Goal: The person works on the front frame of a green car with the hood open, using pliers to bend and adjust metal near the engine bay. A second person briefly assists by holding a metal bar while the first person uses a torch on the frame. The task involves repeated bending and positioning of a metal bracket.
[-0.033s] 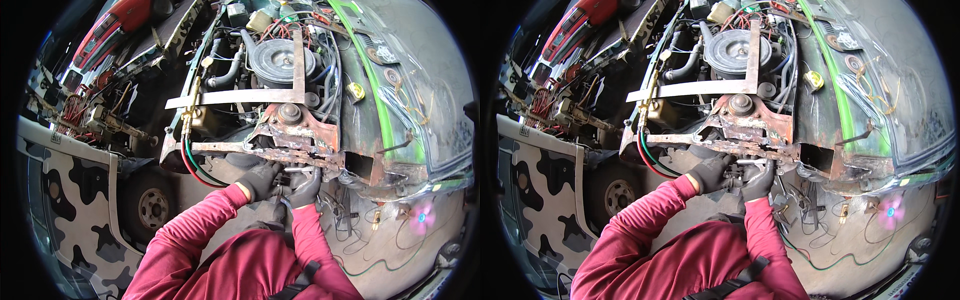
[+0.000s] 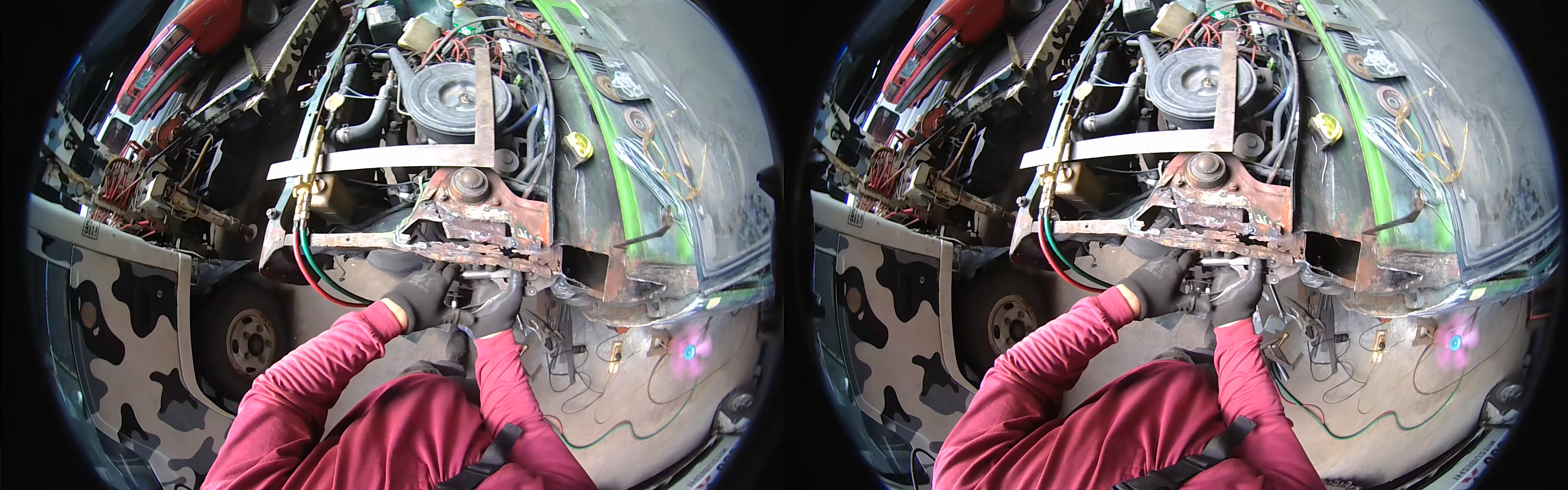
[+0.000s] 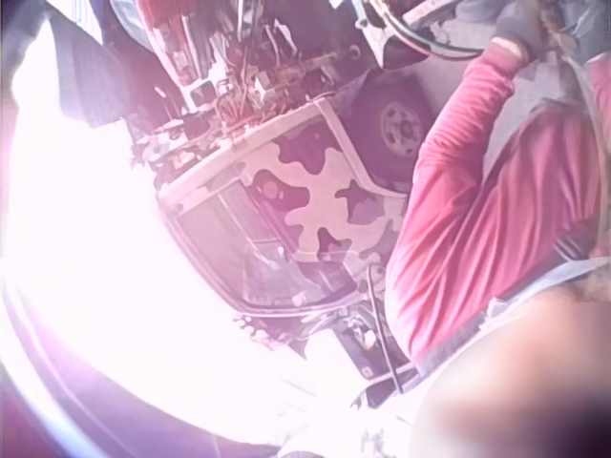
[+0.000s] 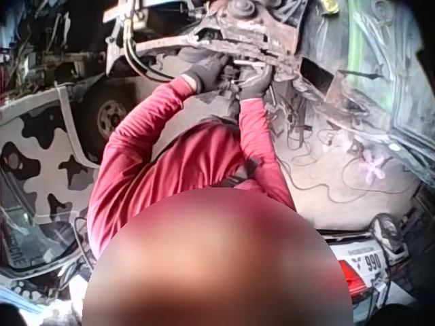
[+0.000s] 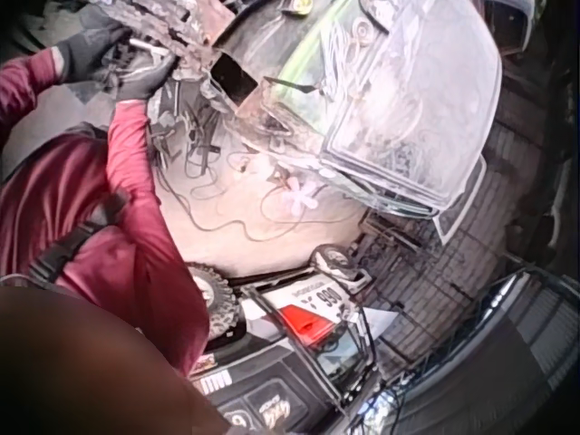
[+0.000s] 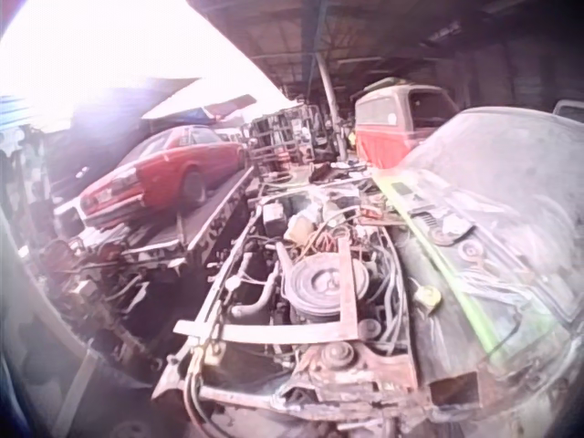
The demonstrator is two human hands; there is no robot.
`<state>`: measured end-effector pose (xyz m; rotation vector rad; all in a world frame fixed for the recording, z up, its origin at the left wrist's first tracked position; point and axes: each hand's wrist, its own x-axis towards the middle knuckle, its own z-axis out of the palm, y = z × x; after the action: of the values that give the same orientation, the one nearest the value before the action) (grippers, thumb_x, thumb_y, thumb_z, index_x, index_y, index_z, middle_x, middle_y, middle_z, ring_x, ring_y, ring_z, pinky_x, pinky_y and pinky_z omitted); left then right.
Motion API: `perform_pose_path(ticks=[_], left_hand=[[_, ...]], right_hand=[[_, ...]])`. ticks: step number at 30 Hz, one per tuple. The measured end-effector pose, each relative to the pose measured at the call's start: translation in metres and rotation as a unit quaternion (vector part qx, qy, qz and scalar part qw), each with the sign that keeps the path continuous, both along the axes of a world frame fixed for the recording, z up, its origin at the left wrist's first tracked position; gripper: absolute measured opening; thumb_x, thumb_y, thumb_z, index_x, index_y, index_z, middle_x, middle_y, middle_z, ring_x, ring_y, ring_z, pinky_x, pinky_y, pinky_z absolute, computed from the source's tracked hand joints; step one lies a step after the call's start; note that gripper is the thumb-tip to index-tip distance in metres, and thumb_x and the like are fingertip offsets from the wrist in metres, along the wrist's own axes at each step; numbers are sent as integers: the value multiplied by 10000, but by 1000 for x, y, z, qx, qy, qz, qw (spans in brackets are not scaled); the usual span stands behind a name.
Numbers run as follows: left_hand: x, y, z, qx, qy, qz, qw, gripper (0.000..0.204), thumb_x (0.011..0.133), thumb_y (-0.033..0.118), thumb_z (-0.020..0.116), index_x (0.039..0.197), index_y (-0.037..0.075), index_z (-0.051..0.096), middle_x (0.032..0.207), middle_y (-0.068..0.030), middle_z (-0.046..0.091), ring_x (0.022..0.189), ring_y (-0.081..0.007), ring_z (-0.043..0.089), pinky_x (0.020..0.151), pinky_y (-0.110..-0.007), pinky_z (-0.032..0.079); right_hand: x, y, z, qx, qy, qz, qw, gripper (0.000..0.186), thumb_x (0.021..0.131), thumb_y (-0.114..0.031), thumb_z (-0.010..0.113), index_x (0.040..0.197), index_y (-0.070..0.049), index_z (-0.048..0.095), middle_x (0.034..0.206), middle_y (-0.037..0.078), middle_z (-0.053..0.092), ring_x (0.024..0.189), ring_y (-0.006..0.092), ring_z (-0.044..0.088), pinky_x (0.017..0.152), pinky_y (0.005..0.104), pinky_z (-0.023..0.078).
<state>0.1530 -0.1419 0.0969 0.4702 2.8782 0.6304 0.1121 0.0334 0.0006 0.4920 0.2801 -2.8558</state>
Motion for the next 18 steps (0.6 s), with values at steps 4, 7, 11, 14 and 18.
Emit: perform_pose_path(ticks=[4, 7, 11, 14, 18], left_hand=[[-6, 14, 8, -126, -70, 3, 990, 1230, 774, 599, 911, 1644, -57, 341, 1545, -339, 521, 1394, -482, 575, 1150, -517, 499], [-16, 18, 4, -81, -40, 15, 996, 1156, 761, 495, 945, 1614, -43, 381, 1498, -335, 566, 1383, -498, 582, 1137, -539, 503], [-19, 15, 1, -42, -47, 20, 998, 1106, 775, 435, 953, 1604, -33, 392, 1456, -346, 607, 1324, -527, 620, 1122, -548, 506], [-26, 5, 6, -25, -61, -21, 998, 1134, 793, 476, 958, 1619, -32, 368, 1411, -358, 647, 1298, -547, 633, 1105, -553, 515], [-44, -19, 10, 24, -109, -88, 990, 918, 919, 530, 877, 1554, -19, 506, 1376, -324, 694, 1274, -509, 671, 1078, -527, 528]], right_hand=[[-6, -12, 9, 81, 29, -40, 996, 479, 1154, -416, 454, 1432, -70, 634, 1399, 133, 702, 1276, 330, 667, 1137, 517, 520], [-10, -13, 16, 5, 11, -13, 1000, 506, 1156, -429, 458, 1461, -61, 625, 1398, 134, 707, 1283, 333, 672, 1155, 502, 512], [-13, -13, 19, -4, 26, -18, 999, 573, 1122, -466, 485, 1469, -29, 617, 1418, 176, 694, 1273, 361, 680, 1145, 521, 528], [-15, -13, 19, 0, -41, -10, 999, 535, 1143, -419, 492, 1472, -12, 604, 1403, 174, 697, 1266, 343, 687, 1145, 497, 534], [-12, -14, 21, 74, 22, -36, 996, 530, 1164, -446, 493, 1483, -36, 600, 1367, 148, 711, 1238, 298, 707, 1103, 451, 566]])
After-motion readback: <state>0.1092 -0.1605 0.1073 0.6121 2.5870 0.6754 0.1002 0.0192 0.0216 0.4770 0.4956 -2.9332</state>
